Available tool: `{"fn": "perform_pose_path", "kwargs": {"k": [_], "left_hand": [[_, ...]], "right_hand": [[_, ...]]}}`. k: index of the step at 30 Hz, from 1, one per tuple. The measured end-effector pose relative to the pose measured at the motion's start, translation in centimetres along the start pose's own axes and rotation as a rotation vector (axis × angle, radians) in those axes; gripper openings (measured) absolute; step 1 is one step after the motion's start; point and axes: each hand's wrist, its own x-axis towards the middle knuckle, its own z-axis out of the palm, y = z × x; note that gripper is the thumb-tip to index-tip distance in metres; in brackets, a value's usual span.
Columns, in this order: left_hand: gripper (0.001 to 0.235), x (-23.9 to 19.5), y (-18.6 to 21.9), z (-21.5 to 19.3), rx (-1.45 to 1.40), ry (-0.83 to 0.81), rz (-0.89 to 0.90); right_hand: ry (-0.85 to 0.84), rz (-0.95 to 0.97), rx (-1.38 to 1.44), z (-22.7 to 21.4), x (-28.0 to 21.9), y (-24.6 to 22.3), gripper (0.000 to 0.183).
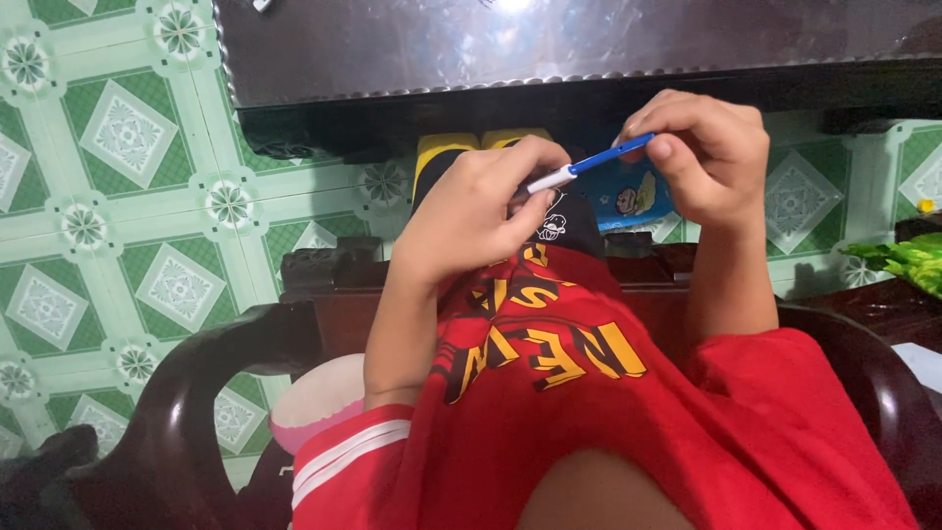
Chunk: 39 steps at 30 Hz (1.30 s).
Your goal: The person sits at a table and assembles blue ballpoint pens by inserting ink cartridges into white plastic casings. They repeatedly pick up a casing and a cartridge, insert the cartridge, and place the assembled pen on the table.
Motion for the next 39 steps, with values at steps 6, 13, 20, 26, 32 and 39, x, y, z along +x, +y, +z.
{"fn": "perform_pose_path", "kwargs": {"k": [6,13,20,26,32,39], "left_hand": [[0.026,0.0,-0.5,-0.2,-0.434,-0.057,-0.040],[0.026,-0.1,-0.2,0.0,-0.966,0.093,-0.302],[0.018,1.6,2.0,1.7,-1.306,0.305,-0.317],[0.014,1.6,2.0,1.3,-1.281,0.328,-0.366],[0.018,1.6,1.0,1.6,-1.012,0.387,-0.232],[0.068,2.5,-5.2,4.4,-1.320,0.478,-0.315]], "right_hand": [[-0.095,-0.070,-0.003,0.5,2.3,-1.2,0.030],[-0.073,-0.134,0.066,2.0,3.4,0.3,0.026],[0.156,-0.109,0.064,4.0,2.4,1.1,0.040],[0.084,-0.018,0.174,4.4,0.9,1.9,0.061],[0.194,0.081,0.185,5.7,2.9,1.0,0.045],[0.304,0.391,0.206,3.1,5.3,7.7,0.026]]}}
